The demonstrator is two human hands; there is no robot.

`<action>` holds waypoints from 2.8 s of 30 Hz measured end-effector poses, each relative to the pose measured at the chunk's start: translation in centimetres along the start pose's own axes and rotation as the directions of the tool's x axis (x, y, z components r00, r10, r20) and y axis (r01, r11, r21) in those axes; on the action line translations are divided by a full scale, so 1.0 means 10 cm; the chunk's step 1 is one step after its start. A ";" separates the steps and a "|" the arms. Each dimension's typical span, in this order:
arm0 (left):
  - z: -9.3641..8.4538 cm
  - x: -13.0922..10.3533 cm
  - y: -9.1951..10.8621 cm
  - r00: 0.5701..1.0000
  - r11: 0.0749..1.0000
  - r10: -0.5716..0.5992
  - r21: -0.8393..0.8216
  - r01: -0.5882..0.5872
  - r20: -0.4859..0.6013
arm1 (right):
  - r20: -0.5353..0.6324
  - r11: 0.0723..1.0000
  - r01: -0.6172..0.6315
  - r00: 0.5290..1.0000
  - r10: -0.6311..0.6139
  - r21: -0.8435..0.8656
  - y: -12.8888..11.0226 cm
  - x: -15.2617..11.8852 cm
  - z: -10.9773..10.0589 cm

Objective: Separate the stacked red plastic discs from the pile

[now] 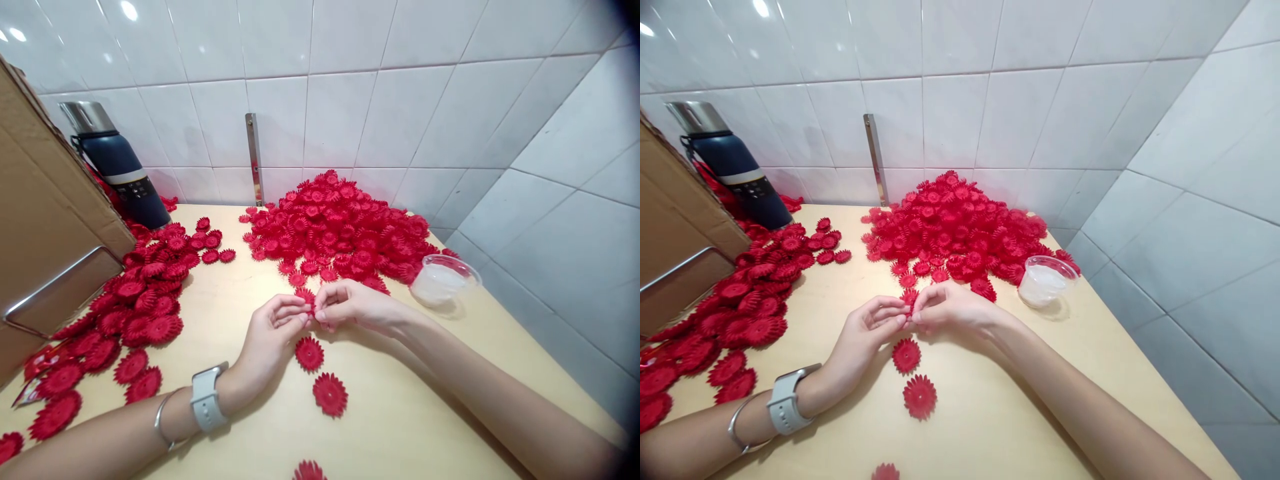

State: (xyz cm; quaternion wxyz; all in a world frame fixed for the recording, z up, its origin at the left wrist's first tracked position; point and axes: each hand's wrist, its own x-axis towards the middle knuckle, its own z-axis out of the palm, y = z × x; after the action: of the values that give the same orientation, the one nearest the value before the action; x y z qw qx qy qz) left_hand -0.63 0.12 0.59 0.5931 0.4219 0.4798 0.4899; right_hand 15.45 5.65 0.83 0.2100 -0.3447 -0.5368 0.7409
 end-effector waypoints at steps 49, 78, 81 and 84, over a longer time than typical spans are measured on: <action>-0.03 0.03 -0.03 0.989 0.994 0.113 -0.002 -0.114 -0.091 | -0.168 0.240 -0.056 0.865 -0.474 -0.969 -0.44 -0.32 0.14; -0.03 -0.09 -0.08 0.941 0.999 0.027 0.015 -0.034 0.337 | -0.624 0.950 0.309 0.734 -0.268 -0.045 0.42 -0.37 0.54; -0.04 -0.07 -0.08 0.945 0.999 0.016 0.024 -0.025 0.326 | -0.576 0.945 0.315 0.758 -0.305 -0.087 0.39 -0.40 0.45; -0.04 -0.08 -0.06 0.935 0.999 -0.006 0.050 -0.012 0.355 | -0.481 0.950 0.288 0.820 -0.311 -0.123 0.35 -0.43 0.37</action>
State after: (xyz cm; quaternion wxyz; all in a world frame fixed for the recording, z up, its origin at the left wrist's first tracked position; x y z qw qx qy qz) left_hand -0.94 -0.79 0.04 0.6582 0.5191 0.3767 0.3941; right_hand 15.83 -0.81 -0.53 0.4463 -0.4385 -0.5288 0.5735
